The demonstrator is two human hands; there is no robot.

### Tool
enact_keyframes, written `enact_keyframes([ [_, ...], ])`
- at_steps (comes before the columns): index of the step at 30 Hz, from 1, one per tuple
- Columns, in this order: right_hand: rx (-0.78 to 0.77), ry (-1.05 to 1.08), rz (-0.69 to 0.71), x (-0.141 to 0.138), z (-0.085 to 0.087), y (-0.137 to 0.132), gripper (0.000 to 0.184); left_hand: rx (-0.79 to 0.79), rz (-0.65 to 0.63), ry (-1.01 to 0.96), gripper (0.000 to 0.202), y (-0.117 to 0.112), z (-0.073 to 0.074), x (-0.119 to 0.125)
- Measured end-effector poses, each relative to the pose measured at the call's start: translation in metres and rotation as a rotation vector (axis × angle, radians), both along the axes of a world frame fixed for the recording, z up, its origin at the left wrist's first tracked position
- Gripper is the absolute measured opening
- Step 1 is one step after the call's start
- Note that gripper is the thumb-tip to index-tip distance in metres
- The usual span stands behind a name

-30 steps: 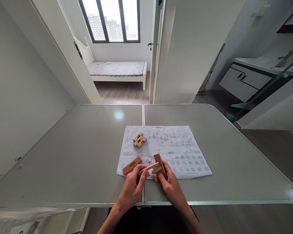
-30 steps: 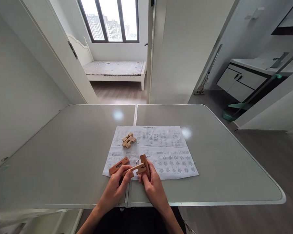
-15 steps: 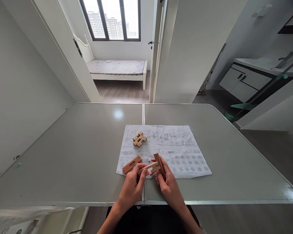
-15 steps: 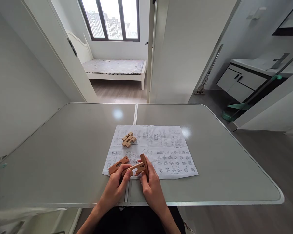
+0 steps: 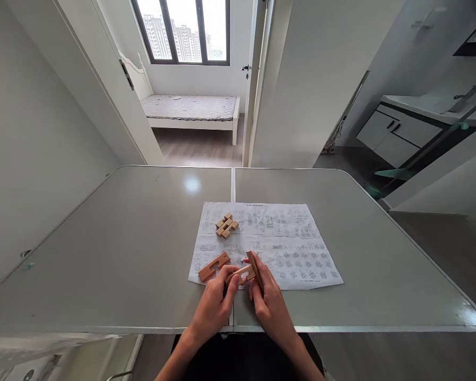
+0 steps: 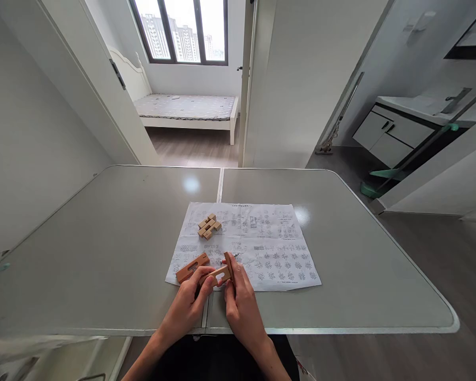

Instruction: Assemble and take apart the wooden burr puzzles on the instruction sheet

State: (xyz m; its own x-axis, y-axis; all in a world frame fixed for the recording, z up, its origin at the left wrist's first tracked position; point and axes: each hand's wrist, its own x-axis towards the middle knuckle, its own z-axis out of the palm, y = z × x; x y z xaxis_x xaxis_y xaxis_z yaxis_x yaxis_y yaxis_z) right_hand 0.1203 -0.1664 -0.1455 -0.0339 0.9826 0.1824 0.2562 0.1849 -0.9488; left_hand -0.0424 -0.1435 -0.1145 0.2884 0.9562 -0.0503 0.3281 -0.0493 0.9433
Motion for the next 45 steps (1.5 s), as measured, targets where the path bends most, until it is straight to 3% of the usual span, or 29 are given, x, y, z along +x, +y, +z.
enact_keyframes([
  [5,-0.029,0.017,0.0,0.0,0.0,-0.001,0.058,-0.006,0.039,-0.051,0.035,-0.001,-0.008,-0.003],
  [9,-0.073,0.025,-0.02,-0.002,0.001,-0.003,0.054,-0.099,0.149,-0.188,0.044,-0.002,-0.014,-0.003],
  [15,0.024,0.036,0.029,-0.002,0.0,-0.003,0.052,-0.199,0.224,-0.312,0.049,-0.004,-0.009,-0.002],
  [22,0.09,-0.004,0.062,0.0,0.001,-0.004,0.055,-0.213,0.199,-0.328,0.048,-0.005,-0.008,-0.006],
  [31,0.112,-0.037,0.208,-0.005,0.003,-0.007,0.055,-0.214,0.175,-0.443,0.043,-0.004,-0.012,-0.004],
  [45,0.184,-0.012,0.204,-0.006,0.009,-0.007,0.04,-0.196,0.174,-0.525,0.039,-0.005,-0.025,-0.008],
])
